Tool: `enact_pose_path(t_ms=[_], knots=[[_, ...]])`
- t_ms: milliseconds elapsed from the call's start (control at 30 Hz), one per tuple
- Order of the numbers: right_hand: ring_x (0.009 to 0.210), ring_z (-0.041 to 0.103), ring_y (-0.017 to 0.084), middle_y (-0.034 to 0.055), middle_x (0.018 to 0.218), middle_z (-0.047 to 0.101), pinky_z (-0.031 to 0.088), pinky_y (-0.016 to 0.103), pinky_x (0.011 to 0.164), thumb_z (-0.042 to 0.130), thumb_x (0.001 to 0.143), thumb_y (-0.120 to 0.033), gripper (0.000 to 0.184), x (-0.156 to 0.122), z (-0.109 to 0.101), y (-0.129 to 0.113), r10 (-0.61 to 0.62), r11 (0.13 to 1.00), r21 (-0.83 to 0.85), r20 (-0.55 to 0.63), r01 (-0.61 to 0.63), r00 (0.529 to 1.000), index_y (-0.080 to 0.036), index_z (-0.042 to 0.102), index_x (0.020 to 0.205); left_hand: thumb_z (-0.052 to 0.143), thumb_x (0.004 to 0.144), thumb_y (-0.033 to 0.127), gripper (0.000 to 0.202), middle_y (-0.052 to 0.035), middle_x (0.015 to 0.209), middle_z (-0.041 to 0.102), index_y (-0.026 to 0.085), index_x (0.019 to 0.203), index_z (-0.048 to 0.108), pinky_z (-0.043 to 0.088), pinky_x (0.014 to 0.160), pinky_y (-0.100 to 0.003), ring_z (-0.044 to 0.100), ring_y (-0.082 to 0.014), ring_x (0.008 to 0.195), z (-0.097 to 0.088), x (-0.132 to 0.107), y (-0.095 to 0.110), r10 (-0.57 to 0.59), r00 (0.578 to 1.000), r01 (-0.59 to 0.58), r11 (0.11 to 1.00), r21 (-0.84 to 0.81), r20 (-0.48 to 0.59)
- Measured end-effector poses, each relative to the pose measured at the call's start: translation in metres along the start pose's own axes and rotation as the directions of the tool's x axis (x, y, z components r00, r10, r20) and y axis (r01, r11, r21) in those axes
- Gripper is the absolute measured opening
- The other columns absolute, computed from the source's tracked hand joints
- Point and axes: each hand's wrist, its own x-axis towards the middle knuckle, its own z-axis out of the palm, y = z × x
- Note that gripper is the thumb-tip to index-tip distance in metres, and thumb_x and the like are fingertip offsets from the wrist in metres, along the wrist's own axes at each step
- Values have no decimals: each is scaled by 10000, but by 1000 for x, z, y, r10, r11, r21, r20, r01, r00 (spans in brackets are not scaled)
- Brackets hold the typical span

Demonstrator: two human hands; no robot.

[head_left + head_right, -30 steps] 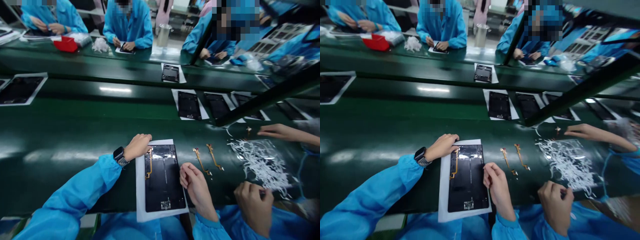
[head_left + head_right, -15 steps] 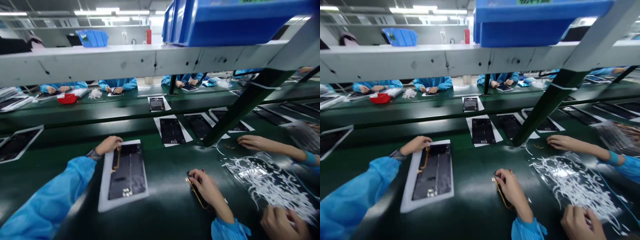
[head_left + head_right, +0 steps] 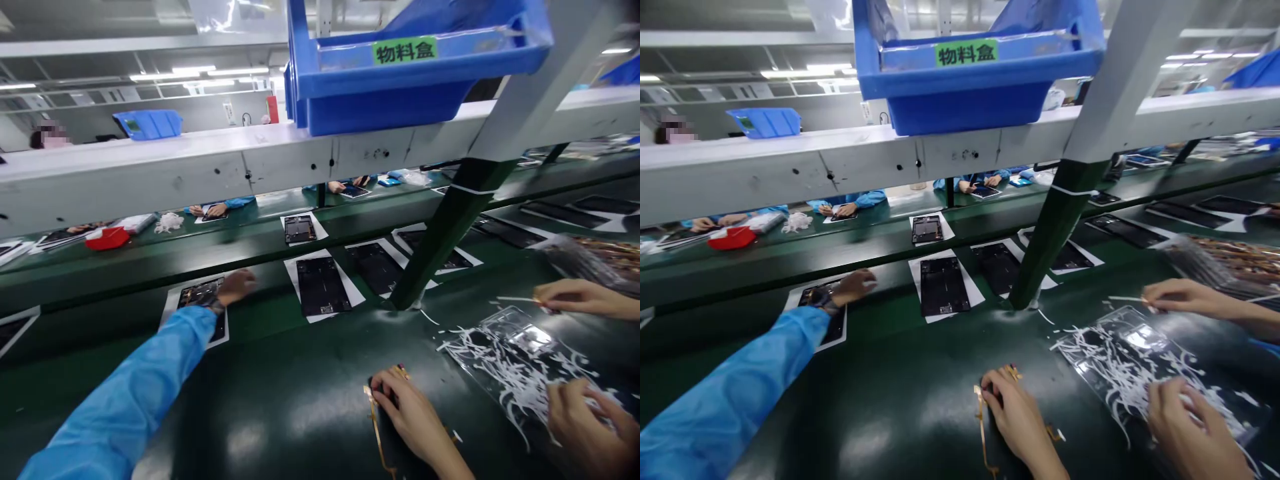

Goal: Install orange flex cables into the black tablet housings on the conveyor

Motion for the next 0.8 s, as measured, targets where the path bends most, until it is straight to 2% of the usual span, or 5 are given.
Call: enact_pose_path(t_ms=[100, 167, 267, 600, 800], knots=[[757, 599, 239, 36, 797, 602, 450, 340, 689, 502, 887, -329, 137, 0, 2, -1, 15, 999, -31, -12, -15, 1000, -299, 628, 843, 607, 918, 332, 169, -56, 1023, 646, 187, 961, 683, 474, 913, -294, 613, -182, 990, 44, 20, 75, 198, 972, -199, 980, -2, 124], [755, 593, 233, 26, 783, 591, 437, 333, 684, 495, 878, -312, 132, -1, 4, -1, 16, 998, -58, -14, -17, 1000, -284, 617, 837, 611, 904, 328, 162, -63, 1016, 645, 186, 924, 687, 472, 892, -291, 615, -196, 983, 64, 30, 115, 275, 945, -281, 960, 10, 177], [751, 584, 214, 14, 777, 580, 409, 320, 680, 478, 866, -275, 123, -1, 6, -2, 20, 994, -103, 3, -20, 1000, -256, 599, 848, 605, 889, 248, 123, -88, 992, 645, 148, 872, 675, 484, 857, -311, 622, -208, 950, 78, 38, 149, 307, 921, -330, 942, 61, 239], [723, 561, 186, 5, 771, 592, 359, 284, 646, 479, 859, -247, 99, -1, 11, -1, -15, 988, -151, -42, 8, 999, -233, 575, 838, 572, 960, 355, 281, -79, 1092, 633, 123, 1116, 605, 535, 869, -404, 632, -194, 972, 85, 42, 159, 146, 937, -230, 941, 247, 318], [639, 550, 171, -9, 685, 590, 371, 270, 600, 518, 803, -290, 91, 1, 13, -2, -24, 992, 117, -94, 35, 995, -222, 558, 758, 602, 943, 356, 290, -83, 1107, 631, 125, 1117, 610, 540, 867, -404, 631, -198, 983, 76, 46, 163, 123, 904, -245, 933, 263, 409]])
